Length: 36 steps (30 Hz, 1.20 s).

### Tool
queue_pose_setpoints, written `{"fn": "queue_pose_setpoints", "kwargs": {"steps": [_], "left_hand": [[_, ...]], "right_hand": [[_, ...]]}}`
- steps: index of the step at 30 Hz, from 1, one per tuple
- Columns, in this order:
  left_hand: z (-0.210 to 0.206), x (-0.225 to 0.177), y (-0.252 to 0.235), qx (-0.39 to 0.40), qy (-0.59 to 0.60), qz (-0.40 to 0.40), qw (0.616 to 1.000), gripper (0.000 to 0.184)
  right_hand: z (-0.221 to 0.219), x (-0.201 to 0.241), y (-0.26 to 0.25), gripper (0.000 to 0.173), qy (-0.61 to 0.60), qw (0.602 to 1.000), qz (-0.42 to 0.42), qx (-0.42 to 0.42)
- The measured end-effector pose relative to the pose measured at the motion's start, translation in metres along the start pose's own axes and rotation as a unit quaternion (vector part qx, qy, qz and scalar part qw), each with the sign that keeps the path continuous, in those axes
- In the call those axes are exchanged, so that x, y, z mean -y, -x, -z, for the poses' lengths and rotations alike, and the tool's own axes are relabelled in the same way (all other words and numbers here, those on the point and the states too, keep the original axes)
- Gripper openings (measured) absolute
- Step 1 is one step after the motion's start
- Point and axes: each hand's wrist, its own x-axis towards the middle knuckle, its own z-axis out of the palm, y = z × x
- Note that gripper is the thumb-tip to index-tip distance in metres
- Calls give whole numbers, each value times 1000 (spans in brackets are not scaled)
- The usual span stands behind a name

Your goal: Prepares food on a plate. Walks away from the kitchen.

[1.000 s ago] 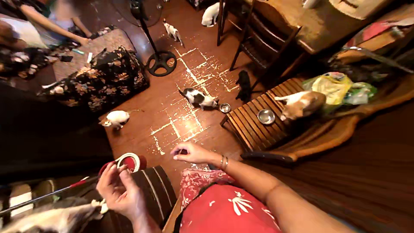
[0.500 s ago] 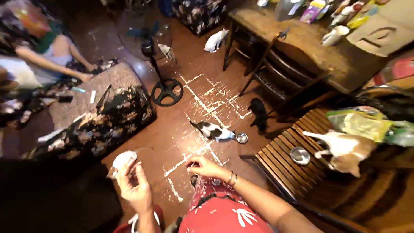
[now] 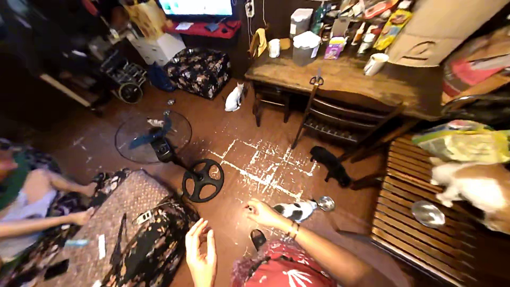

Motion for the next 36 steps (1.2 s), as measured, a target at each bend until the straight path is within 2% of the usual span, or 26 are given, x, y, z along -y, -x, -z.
{"fn": "queue_pose_setpoints", "kwargs": {"steps": [4,7,11,14,20,24,26,28,30,33,34,36], "left_hand": [[2,53,-74,35,-44,12,998,34],[-5,93,-122,48,-55,31,997,35],[-39,152,-199,123,-42,45,990,32],[-68,188,-273,195,-29,30,980,31],[-137,209,-433,293,-10,-25,956,31],[-179,215,-501,338,-19,-48,940,30],[-194,216,-524,359,-43,-30,932,31],[-208,214,-538,367,-56,4,928,31],[-227,213,-545,354,-66,35,932,31],[-265,209,-552,319,-83,90,940,31],[-279,203,-553,310,-91,112,940,32],[-303,185,-556,293,-98,153,939,32]], "right_hand": [[48,32,-80,44,-27,992,-4,-125],[91,41,-133,49,-45,971,-16,-233],[159,31,-196,51,-51,921,-52,-382],[204,23,-235,50,-24,889,-105,-446],[308,46,-290,49,54,822,-180,-537],[399,20,-309,49,118,777,-176,-593],[454,-4,-322,51,161,764,-175,-600],[509,-25,-337,62,168,759,-201,-596],[566,-52,-349,73,167,745,-269,-588],[641,-106,-360,78,197,716,-365,-561],[648,-98,-359,75,212,733,-387,-518],[614,-27,-344,61,231,825,-384,-343]]}}
